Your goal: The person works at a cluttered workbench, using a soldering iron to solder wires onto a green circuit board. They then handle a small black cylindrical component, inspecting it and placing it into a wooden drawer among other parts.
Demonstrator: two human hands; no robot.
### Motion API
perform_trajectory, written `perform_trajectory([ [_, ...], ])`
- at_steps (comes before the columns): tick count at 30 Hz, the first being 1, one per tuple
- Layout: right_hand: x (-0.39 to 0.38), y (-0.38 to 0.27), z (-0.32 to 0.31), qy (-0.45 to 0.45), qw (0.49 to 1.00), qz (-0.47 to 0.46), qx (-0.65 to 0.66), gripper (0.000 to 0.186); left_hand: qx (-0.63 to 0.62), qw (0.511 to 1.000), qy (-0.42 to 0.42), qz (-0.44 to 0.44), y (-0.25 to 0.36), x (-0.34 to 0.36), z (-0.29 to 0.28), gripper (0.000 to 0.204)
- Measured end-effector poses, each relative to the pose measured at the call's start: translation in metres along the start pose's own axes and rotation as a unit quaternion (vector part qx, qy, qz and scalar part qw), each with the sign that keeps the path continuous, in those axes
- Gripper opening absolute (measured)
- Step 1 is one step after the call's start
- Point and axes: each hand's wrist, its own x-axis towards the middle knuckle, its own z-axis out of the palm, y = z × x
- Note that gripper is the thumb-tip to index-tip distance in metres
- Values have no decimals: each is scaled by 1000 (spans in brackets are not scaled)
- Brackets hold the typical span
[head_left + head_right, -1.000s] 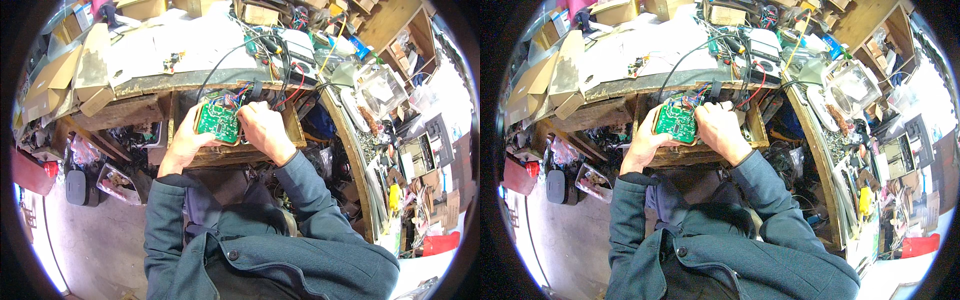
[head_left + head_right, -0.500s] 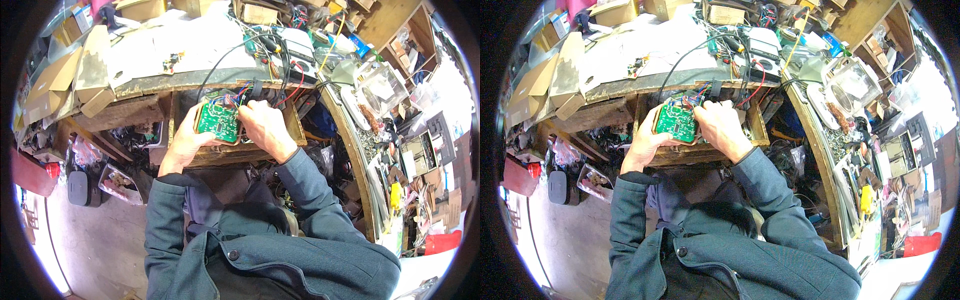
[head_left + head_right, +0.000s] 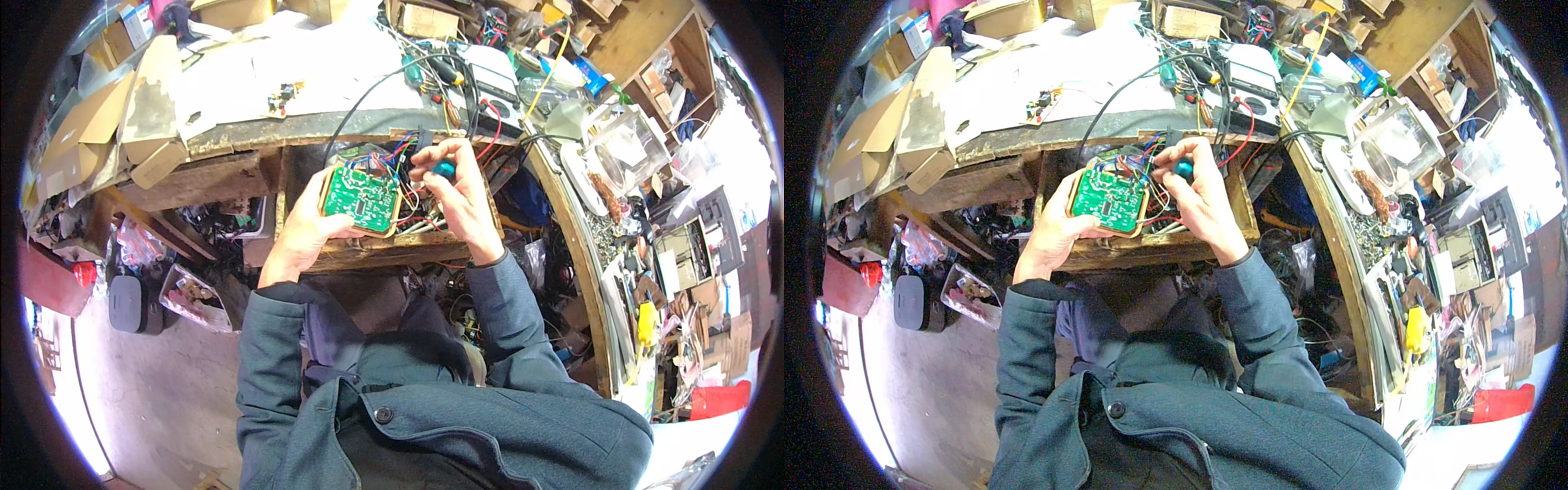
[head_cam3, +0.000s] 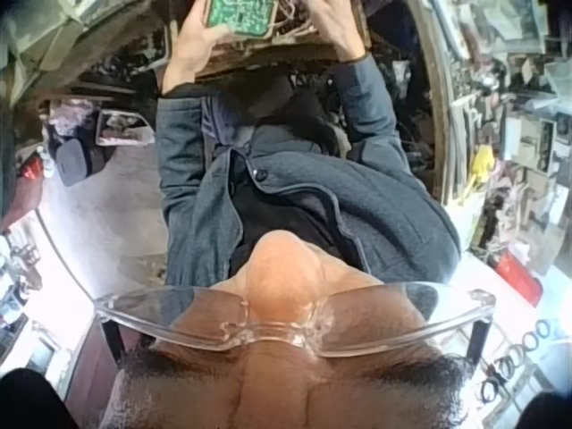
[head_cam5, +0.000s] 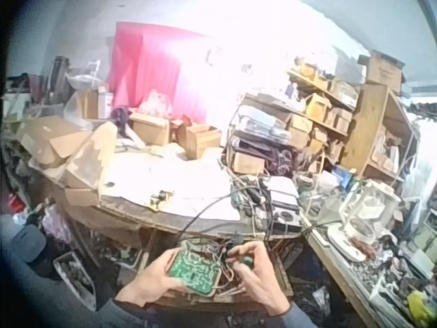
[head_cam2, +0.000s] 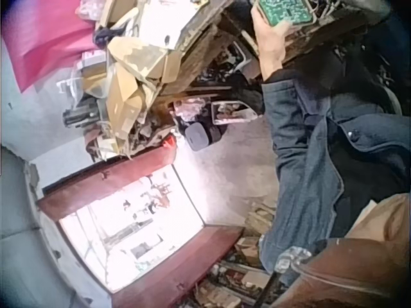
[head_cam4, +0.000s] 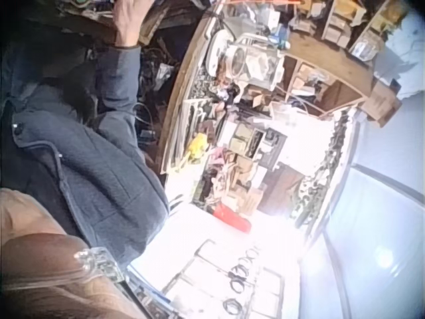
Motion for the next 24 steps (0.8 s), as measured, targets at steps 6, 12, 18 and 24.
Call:
perform_trajectory([
  [6,2,13,11,-31,995,-90,-13,24,0,1000,0,20,-3,2,0,78],
  [12,6,24,16,-28,992,-99,-73,19,-2,1000,0,-2,1,0,1,82],
  [18,6,25,17,-17,992,-99,-73,18,-12,1000,3,6,-2,2,-1,79],
  [24,7,32,14,-21,987,-119,-106,21,-12,1000,4,7,-3,2,-1,79],
])
